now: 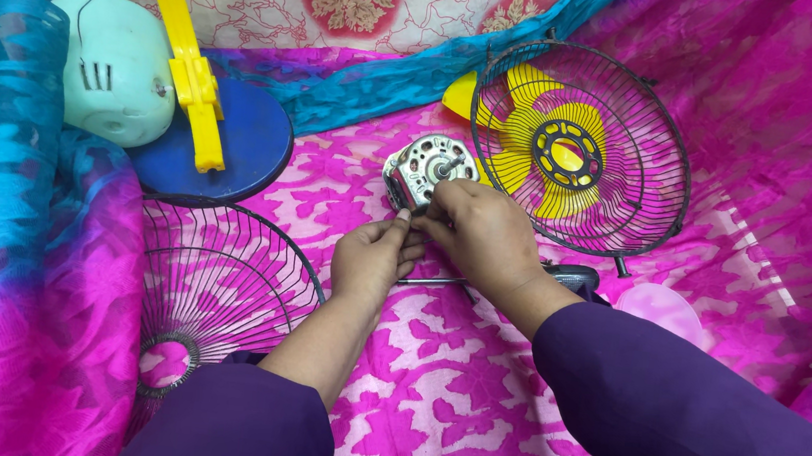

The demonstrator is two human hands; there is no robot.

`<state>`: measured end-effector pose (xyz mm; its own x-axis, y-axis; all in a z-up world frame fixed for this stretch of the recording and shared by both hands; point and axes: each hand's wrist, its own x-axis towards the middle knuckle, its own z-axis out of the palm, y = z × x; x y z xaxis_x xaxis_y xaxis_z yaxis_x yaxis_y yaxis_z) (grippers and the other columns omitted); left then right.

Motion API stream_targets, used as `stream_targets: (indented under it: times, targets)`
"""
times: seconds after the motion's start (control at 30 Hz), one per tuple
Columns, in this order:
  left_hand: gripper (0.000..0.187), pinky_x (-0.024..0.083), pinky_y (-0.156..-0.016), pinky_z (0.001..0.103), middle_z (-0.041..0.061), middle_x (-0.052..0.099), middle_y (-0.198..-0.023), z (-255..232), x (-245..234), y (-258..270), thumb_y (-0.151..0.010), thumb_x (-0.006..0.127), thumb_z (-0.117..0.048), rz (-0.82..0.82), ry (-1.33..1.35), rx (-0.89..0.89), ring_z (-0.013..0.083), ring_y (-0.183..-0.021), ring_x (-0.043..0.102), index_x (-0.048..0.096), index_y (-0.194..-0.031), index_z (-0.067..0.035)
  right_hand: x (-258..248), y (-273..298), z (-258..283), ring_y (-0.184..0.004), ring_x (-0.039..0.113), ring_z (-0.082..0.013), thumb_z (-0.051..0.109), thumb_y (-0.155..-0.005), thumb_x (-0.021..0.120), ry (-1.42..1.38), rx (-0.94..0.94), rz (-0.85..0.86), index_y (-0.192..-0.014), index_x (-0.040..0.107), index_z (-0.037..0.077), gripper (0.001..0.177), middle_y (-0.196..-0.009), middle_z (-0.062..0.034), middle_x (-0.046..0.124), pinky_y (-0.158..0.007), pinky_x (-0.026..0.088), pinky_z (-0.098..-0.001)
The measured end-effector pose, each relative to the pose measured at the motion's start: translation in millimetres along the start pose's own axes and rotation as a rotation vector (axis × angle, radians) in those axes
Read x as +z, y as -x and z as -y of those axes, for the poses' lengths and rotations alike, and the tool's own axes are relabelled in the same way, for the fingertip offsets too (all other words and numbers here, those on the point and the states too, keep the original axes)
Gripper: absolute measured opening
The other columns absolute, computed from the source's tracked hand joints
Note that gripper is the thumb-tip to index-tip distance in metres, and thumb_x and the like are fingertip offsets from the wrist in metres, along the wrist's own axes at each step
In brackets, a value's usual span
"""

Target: The person reassembles an electric fan motor by hand, aligning the stator and rotor, and then uses a screwdriver to tighten screws into the motor housing.

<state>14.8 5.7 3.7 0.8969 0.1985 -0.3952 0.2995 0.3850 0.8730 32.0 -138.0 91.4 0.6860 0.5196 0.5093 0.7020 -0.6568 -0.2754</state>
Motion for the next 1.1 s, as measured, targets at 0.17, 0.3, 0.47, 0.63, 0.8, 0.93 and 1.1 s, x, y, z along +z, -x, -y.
stream_targets:
  times: [0.17,0.3,0.47,0.63,0.8,0.93,1.1]
  targets:
    - [0.038,0.063,-0.079,0.031,0.011,0.079,-0.101,0,-1,1,-0.098,0.062,-0.034,0.008,-0.017,0.003,0.0203,-0.09,0.078,0.072,-0.11,0.001,-2,8,-3,-0.071,0.069,-0.027,0.021,-0.081,0.082,-0.102,0.035,-0.045,-0.087,0.071,0.006,0.02,-0.081,-0.0089,0.07,-0.063,0.055,-0.0395]
    - [0.038,0.061,-0.078,0.03,0.011,0.078,-0.1,0,-1,1,-0.098,0.063,-0.034,0.002,-0.022,0.01,0.0198,-0.089,0.077,0.071,-0.112,0.0,-6,25,-8,-0.067,0.07,-0.0231,0.02,-0.082,0.083,-0.184,0.237,-0.066,-0.09,0.073,0.004,0.02,-0.081,-0.0094,0.071,-0.061,0.055,-0.0356]
    - [0.036,0.059,-0.073,0.029,0.011,0.076,-0.097,1,-1,1,-0.097,0.063,-0.033,-0.004,-0.004,0.036,0.0196,-0.086,0.076,0.067,-0.113,0.0,-15,49,-23,-0.083,0.07,-0.032,0.013,-0.087,0.076,-0.081,0.195,-0.002,-0.103,0.073,0.004,0.019,-0.092,-0.0141,0.072,-0.074,0.055,-0.0418]
    - [0.035,0.062,-0.072,0.029,0.011,0.076,-0.097,1,0,0,-0.097,0.063,-0.032,-0.029,-0.029,0.039,0.0196,-0.085,0.077,0.065,-0.111,0.0,-11,58,-30,-0.095,0.069,-0.0359,0.012,-0.09,0.071,-0.043,0.123,0.047,-0.111,0.073,0.004,0.023,-0.101,-0.0151,0.072,-0.083,0.054,-0.0447]
    - [0.033,0.06,-0.068,0.029,0.011,0.076,-0.094,6,1,-4,-0.097,0.064,-0.031,-0.036,-0.017,0.061,0.0192,-0.081,0.077,0.065,-0.109,0.0,-3,52,-31,-0.097,0.067,-0.0362,0.019,-0.089,0.074,0.001,-0.011,0.131,-0.11,0.073,0.004,0.027,-0.101,-0.0148,0.07,-0.083,0.053,-0.047]
    - [0.031,0.059,-0.066,0.027,0.01,0.076,-0.092,10,1,-7,-0.095,0.066,-0.028,-0.032,0.011,0.067,0.0181,-0.079,0.076,0.064,-0.108,0.0,-2,48,-25,-0.096,0.066,-0.0338,0.02,-0.084,0.075,0.064,0.041,0.191,-0.1,0.076,0.009,0.019,-0.098,-0.0115,0.07,-0.084,0.053,-0.047]
    - [0.027,0.06,-0.066,0.026,0.009,0.076,-0.092,12,0,-6,-0.093,0.067,-0.023,-0.027,-0.03,0.085,0.0163,-0.079,0.076,0.066,-0.108,0.0,-9,46,-21,-0.092,0.067,-0.0333,0.029,-0.081,0.08,0.124,0.237,0.271,-0.088,0.075,0.008,0.022,-0.09,-0.013,0.068,-0.08,0.053,-0.0478]
